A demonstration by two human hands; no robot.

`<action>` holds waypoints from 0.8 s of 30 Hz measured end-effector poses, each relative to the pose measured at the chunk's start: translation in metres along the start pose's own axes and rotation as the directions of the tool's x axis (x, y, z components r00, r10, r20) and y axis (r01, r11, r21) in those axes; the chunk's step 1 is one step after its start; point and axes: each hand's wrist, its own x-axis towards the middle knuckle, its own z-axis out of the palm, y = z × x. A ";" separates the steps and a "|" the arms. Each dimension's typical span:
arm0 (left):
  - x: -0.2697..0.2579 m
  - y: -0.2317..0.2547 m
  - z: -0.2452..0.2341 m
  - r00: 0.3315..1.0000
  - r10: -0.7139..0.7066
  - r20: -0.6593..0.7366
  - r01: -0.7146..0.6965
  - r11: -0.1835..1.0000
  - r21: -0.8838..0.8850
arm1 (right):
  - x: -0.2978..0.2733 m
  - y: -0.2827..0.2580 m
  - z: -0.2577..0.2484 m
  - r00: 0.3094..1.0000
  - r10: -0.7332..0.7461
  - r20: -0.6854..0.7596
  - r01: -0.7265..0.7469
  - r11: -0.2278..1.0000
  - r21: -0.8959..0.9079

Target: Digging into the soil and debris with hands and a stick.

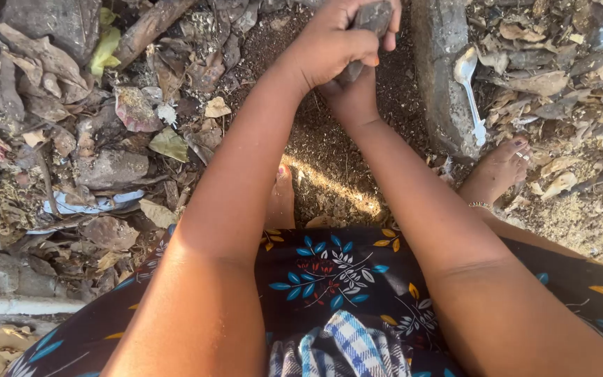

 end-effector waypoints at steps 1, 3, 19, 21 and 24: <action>0.000 -0.002 0.004 1.000 -0.003 -0.001 0.003 1.000 -0.005 | -0.005 0.003 -0.003 1.000 0.006 0.000 -0.006 1.000 -0.002; 0.004 -0.001 0.004 0.999 0.018 0.046 -0.020 0.998 0.052 | -0.004 0.009 -0.004 0.999 -0.011 -0.051 0.005 0.994 -0.112; 0.001 0.011 0.004 0.994 -0.110 0.022 0.112 0.978 -0.176 | -0.010 -0.082 -0.018 0.988 -0.151 -0.016 0.121 0.848 -0.516; 0.007 -0.001 0.011 0.989 0.104 -0.102 -0.109 0.993 -0.045 | 0.000 -0.113 -0.019 0.990 -0.103 -0.095 0.058 0.919 -0.390; 0.022 -0.008 0.033 0.937 0.169 -0.304 -0.118 0.977 0.180 | 0.014 -0.096 -0.021 0.977 -0.107 -0.187 0.014 0.898 -0.439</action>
